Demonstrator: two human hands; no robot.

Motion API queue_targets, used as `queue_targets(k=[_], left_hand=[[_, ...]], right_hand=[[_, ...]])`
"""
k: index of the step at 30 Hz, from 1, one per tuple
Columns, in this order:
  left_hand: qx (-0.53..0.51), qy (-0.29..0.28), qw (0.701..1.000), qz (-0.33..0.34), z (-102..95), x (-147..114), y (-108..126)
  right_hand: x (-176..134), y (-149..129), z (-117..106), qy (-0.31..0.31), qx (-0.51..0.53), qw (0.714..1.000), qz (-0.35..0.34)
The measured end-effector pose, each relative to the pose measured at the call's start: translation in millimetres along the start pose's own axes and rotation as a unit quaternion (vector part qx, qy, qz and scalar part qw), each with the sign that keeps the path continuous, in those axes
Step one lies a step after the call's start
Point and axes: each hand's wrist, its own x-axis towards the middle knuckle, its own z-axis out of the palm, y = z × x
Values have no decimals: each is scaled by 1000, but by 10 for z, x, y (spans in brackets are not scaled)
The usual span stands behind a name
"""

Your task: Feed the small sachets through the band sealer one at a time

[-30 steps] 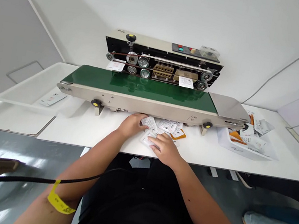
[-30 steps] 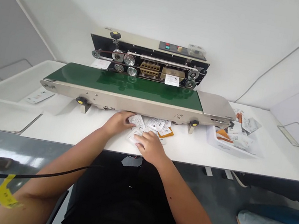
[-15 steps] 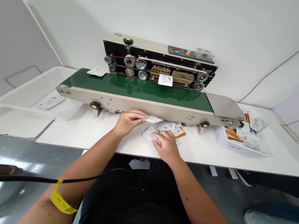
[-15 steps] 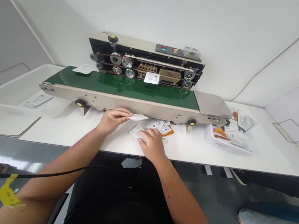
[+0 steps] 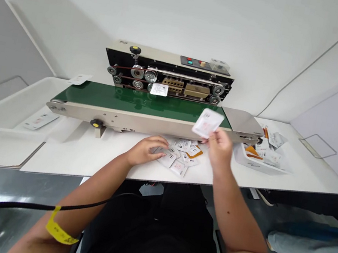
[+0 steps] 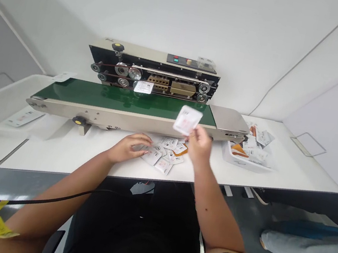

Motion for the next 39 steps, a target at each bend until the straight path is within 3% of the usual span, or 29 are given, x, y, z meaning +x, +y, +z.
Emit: queue_targets(k=[3,5,7,9,13,19,22,25,27,29,32,35,39], left_hand=[[41,-74,996,-37,37,-19,-89],[96,-116,986,-65,54,-36,-150],[150,-143,975,-84,59,-48,-200],[187,-159,965,-93,55,-49,-233],[219,-178,955,-92,42,-33,-261],[193,-148,967,-82,47,-27,-287],[160,-107,978,-81,53,-26,-282],[144,-64,980,-120,55,-22,-253],[116,-49,980,-154,60,-17,-225],[55,-36,980,-187,71,-9,-199],[-72,17,973,-218,99,13,-180],[-167,61,957,-229,116,38,-187],[-199,80,961,-176,101,45,-197]], right_hand=[[693,-100,-472,126,-73,988,-50],[1102,-112,-714,155,-151,976,-38],[1400,-94,-835,157,-175,972,20],[1579,-72,-825,142,-134,977,91],[1719,-68,-574,58,-26,981,184],[1798,-106,-275,5,-27,981,191],[1604,-152,-229,65,-144,986,59],[1083,-181,-144,156,-216,955,-128],[588,-140,-40,120,-197,957,-173],[66,-35,81,12,-167,975,-147],[-569,178,227,-132,-135,981,-38],[-885,337,293,-166,-114,979,35],[-938,374,309,-148,-64,984,70]])
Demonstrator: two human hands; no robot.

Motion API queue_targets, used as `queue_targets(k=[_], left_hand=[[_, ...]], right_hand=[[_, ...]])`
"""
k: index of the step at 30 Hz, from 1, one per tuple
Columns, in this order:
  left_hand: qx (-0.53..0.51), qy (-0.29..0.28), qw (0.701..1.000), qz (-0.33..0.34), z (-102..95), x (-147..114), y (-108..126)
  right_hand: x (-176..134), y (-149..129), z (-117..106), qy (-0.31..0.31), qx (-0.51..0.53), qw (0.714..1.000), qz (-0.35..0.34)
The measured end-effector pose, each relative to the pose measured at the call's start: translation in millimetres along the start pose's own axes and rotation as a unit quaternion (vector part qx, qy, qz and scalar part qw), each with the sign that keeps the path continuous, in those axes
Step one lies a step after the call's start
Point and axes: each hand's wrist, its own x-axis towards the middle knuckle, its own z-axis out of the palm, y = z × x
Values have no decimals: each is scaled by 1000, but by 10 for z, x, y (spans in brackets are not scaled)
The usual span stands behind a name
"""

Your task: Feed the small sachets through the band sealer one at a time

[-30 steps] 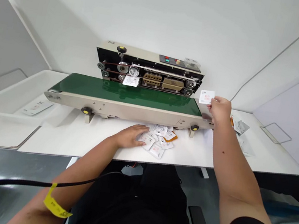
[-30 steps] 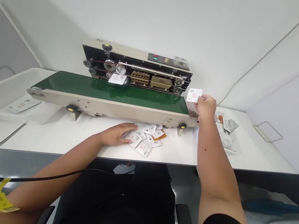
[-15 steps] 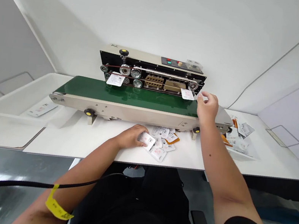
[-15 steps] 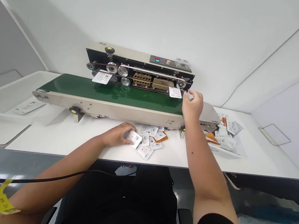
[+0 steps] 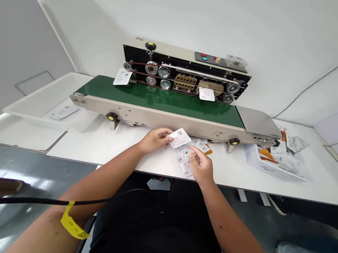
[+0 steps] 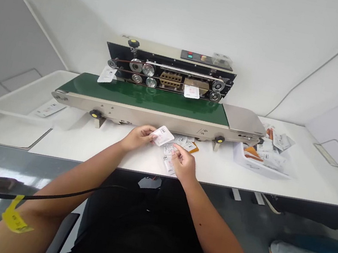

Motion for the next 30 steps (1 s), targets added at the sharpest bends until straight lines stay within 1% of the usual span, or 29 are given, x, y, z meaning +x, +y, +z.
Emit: queue_targets(k=[2,4,6,7,10,12,14,16,17,19,21,23,25,27,30], left_hand=[[13,-6,999,35,-15,-4,1],[35,-18,997,61,-22,-6,-10],[40,-29,996,71,-14,-2,-39],[31,-32,997,65,-4,0,-59],[4,-51,998,29,39,-1,-111],[6,-82,997,10,63,-17,-114],[39,-116,992,19,75,-40,-84],[112,-140,982,60,81,-55,-40],[158,-147,973,86,86,-55,-23],[243,-147,951,121,106,-40,-12],[307,-123,937,112,141,-9,-41],[355,-84,928,75,181,25,-96],[389,-60,918,47,208,50,-155],[409,-59,910,43,216,63,-197],[420,-66,904,51,203,66,-215]], right_hand=[[23,-22,-4,-9,56,998,21],[48,-42,0,-31,111,992,46],[69,-50,18,-51,140,987,54],[77,-51,32,-58,143,987,49],[96,-59,86,-64,109,992,20],[118,-92,103,-44,56,997,-10],[175,-162,52,-8,-4,999,-54],[302,-267,-107,35,-35,995,-91],[404,-327,-234,62,-30,993,-98],[692,-447,-566,123,11,988,-88],[1068,-548,-952,179,51,981,-58],[1465,-615,-1304,217,50,975,-13],[1809,-651,-1542,254,35,966,31],[2066,-663,-1631,256,27,963,78],[2323,-657,-1555,207,34,969,129]])
